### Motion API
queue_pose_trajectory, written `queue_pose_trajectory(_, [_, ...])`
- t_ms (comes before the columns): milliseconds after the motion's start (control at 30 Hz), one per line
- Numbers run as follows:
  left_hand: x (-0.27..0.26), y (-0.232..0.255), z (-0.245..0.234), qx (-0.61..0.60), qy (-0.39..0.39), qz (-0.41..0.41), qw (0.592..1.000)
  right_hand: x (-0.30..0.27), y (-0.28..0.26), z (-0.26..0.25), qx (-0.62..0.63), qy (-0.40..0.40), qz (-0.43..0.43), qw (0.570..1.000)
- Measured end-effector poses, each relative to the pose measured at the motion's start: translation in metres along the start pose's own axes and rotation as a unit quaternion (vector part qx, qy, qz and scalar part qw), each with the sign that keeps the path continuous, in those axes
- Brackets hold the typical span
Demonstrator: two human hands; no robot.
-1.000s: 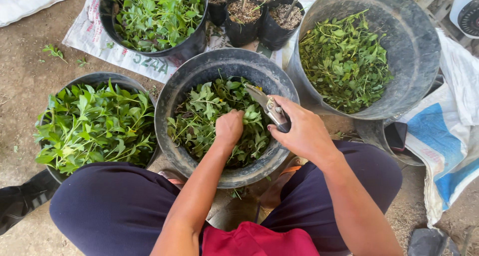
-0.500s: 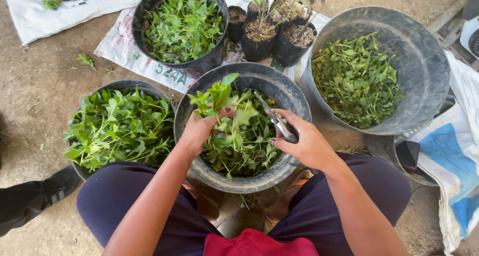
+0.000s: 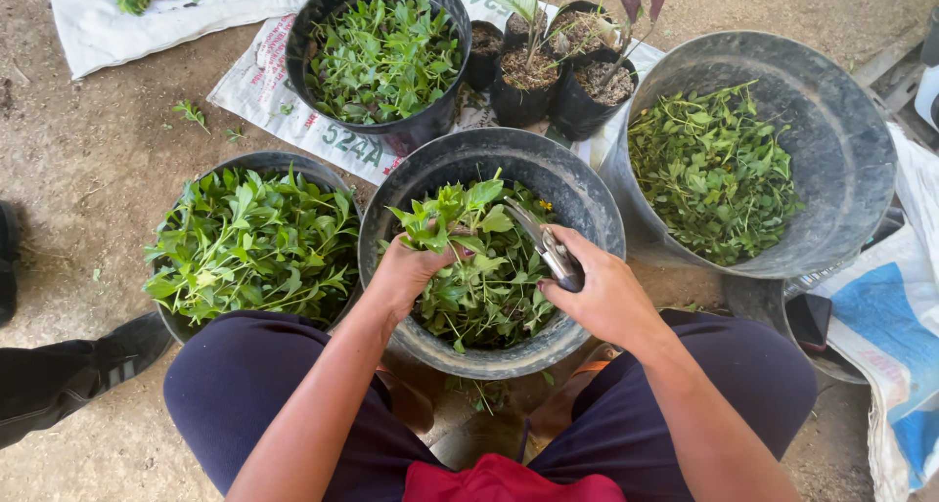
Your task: The person sits on the ground and uses pruning shears to trim green leafy plants. They pick up stems from a central bucket, cut off sections, and place the trimmed pieces into a separate bucket to the left.
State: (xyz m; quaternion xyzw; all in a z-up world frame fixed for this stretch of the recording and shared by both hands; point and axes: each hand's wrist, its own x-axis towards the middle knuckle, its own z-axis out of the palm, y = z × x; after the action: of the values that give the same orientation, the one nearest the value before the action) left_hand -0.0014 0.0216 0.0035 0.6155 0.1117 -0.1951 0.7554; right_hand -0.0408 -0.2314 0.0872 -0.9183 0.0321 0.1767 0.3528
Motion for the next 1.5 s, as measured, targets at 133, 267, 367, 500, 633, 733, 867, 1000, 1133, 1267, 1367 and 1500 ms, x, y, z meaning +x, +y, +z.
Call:
queue_pose_trajectory(133, [-0.001,0.006,0.007,0.02,-0.025,-0.017,0.999,0.008,-0.004,-0.001,0.053,-0.019,0.016,0.998])
queue_pose_trajectory(267, [-0.003,0.003,0.01,0.026,-0.034,-0.018,0.999,0.02,0.001,-0.001,0.121,-0.051,-0.026,0.991])
queue_pose_trajectory(367, [-0.002,0.004,0.01,0.032,-0.043,-0.016,0.998,0.024,0.003,-0.003,0.17,-0.058,-0.044,0.983])
queue_pose_trajectory(500, [-0.003,0.004,0.005,0.025,-0.04,-0.017,0.999,0.019,0.004,-0.004,0.203,-0.073,-0.029,0.976])
queue_pose_trajectory(633, [-0.001,0.004,0.002,0.015,-0.029,-0.018,0.999,0.021,0.014,0.001,0.176,-0.091,-0.026,0.98])
queue_pose_trajectory(733, [-0.003,0.003,0.005,0.021,-0.035,-0.024,0.999,0.022,0.015,0.002,0.169,-0.087,-0.025,0.981])
queue_pose_trajectory(867, [-0.006,0.005,0.01,0.035,-0.05,-0.025,0.998,0.02,0.007,0.003,0.144,-0.072,-0.039,0.986])
queue_pose_trajectory(1000, [-0.002,0.004,0.005,0.029,-0.038,-0.025,0.999,0.006,-0.009,-0.001,0.131,-0.014,-0.047,0.99])
queue_pose_trajectory(1133, [0.0,0.007,0.001,-0.003,-0.001,-0.024,1.0,-0.001,-0.013,-0.009,0.112,-0.004,-0.041,0.993])
queue_pose_trajectory(1267, [0.011,0.007,-0.008,-0.067,0.065,-0.019,0.995,-0.014,-0.028,-0.005,-0.043,-0.079,-0.041,0.995])
queue_pose_trajectory(1367, [0.011,0.008,-0.011,-0.112,0.105,-0.026,0.988,-0.014,-0.029,0.004,-0.142,-0.108,-0.058,0.982])
queue_pose_trajectory(1500, [0.0,0.02,0.004,-0.12,0.118,-0.036,0.985,-0.013,-0.027,0.018,-0.18,-0.131,-0.08,0.972])
